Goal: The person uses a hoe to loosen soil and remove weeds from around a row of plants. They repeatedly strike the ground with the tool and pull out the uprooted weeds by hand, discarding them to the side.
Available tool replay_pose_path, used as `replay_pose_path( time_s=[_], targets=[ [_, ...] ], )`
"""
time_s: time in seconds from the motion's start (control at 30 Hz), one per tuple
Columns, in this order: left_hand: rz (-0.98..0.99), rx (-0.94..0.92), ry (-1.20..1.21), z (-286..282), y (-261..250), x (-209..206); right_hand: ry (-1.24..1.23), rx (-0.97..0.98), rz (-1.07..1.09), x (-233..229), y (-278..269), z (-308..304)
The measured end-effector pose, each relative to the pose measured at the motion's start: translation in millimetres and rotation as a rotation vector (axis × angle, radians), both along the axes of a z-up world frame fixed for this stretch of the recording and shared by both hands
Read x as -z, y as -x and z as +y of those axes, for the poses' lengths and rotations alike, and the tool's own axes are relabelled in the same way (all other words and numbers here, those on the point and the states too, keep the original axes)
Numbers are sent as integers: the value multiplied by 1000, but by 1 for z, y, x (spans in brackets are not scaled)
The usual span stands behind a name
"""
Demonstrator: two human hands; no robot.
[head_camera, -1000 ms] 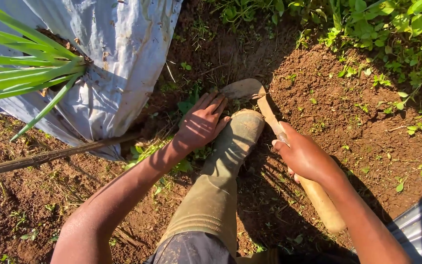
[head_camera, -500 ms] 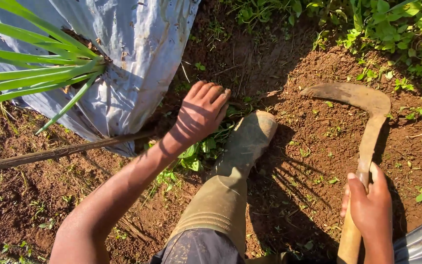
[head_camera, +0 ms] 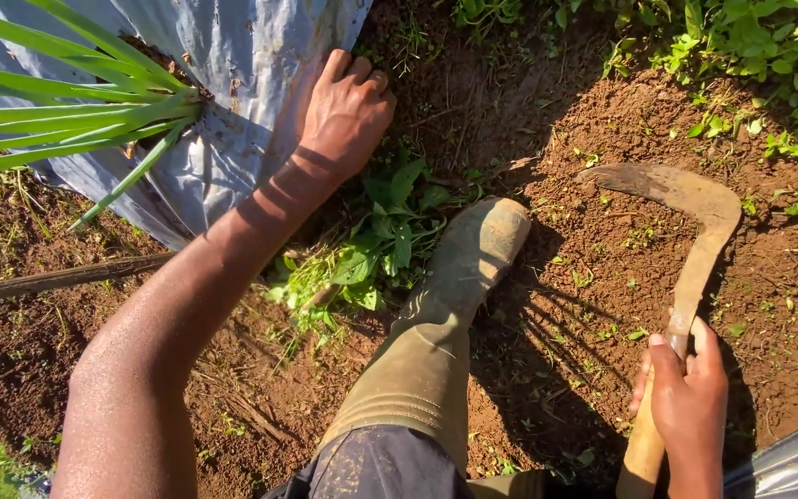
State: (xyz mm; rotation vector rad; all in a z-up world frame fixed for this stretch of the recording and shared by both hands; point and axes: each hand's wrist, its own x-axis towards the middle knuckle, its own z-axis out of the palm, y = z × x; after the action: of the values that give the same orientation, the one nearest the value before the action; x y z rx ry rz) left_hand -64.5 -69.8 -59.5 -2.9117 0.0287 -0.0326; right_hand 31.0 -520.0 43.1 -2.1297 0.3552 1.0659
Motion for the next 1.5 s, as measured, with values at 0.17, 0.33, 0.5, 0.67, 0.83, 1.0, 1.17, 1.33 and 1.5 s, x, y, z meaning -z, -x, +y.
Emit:
replay_pose_path(
  time_s=[0.17,0.33,0.5,0.67,0.83,1.0,1.17,1.33,1.5],
  targets=[
    [205,-135,191,-8,5,19,14,27,18,-3,-3,5],
    [64,-23,129,-13,4,-6,9,-1,2,-3,-2,4],
    [383,-114,132,-5,10,4,34,-46,10,0,-4,0],
    [351,-95,190,-5,16,21,28,-50,4,6,-3,-4],
    [443,-200,190,-14,11,2,79,-36,47,-3,-5,4],
    [183,-167,356,-29,21,10,15,-13,14,10,-2,-4],
    [61,-273,602,-80,39,8,0,-23,11,18,-2,-9],
    [187,-308,671,-97,55,-5,-10,9,13,17,-2,-7],
    [77,-97,647,-76,51,1,31,-12,18,11,-3,0]
  ],
)
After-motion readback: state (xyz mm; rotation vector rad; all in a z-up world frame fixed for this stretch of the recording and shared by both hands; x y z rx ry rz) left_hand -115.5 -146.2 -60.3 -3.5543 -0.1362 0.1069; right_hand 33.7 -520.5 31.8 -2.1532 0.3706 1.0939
